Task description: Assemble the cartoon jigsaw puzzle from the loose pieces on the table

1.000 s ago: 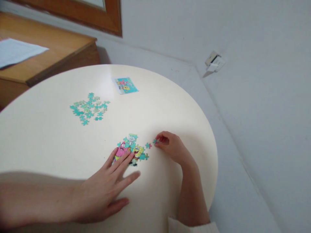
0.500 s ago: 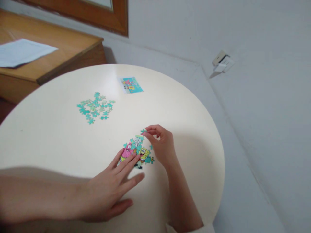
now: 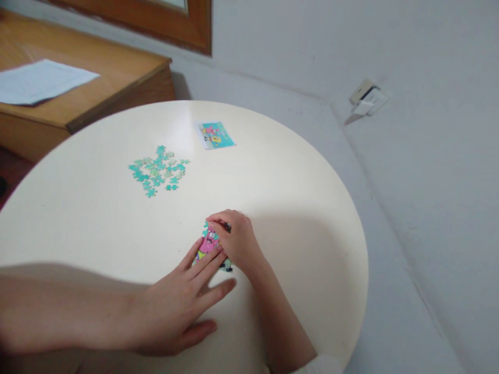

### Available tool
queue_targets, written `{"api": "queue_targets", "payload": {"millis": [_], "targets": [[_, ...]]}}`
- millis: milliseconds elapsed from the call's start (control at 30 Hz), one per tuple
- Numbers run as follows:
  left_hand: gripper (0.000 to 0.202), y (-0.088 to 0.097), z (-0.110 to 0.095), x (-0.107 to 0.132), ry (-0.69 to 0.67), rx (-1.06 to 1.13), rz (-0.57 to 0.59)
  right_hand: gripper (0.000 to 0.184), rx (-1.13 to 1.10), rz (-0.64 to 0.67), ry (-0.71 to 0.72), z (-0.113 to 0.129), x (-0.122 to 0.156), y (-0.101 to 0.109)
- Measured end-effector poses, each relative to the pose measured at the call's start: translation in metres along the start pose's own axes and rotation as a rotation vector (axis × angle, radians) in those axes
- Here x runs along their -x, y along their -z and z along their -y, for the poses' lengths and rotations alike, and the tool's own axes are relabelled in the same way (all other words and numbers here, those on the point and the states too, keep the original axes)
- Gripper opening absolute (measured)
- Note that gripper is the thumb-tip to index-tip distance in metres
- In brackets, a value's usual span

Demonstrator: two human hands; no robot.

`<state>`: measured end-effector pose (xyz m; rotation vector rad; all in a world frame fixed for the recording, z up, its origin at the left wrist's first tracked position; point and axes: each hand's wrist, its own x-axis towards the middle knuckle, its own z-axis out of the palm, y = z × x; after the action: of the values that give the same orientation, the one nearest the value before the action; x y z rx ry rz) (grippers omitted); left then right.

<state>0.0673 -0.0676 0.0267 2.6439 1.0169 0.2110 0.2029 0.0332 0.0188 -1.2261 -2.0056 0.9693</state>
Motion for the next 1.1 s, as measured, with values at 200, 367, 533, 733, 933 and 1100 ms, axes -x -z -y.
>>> {"api": "queue_targets", "payload": {"millis": [200, 367, 533, 733, 933, 1100], "targets": [[0.055, -0.0003, 0.0008, -0.0004, -0.006, -0.008, 0.007, 0.011, -0.017, -0.007, -0.067, 0.0006, 0.0005, -0.0016], [0.055, -0.0001, 0.0009, -0.0005, -0.005, -0.003, 0.016, 0.01, -0.003, -0.005, -0.072, 0.0, 0.0004, -0.0017], [0.054, -0.001, 0.0007, 0.0003, -0.006, -0.005, 0.008, 0.011, 0.007, -0.007, -0.051, -0.0001, -0.0002, -0.0023], [0.055, -0.0015, 0.0008, 0.0004, -0.01, -0.014, 0.006, 0.011, 0.015, -0.016, -0.009, -0.0006, -0.0008, -0.0033], [0.055, -0.0028, 0.0009, 0.0012, -0.007, -0.015, -0.01, 0.01, 0.039, -0.035, 0.006, -0.0008, -0.0001, -0.0032], [0.055, -0.002, 0.0011, 0.0009, -0.009, -0.018, -0.008, 0.012, 0.035, -0.046, 0.03, 0.0011, 0.0003, -0.0021]]}}
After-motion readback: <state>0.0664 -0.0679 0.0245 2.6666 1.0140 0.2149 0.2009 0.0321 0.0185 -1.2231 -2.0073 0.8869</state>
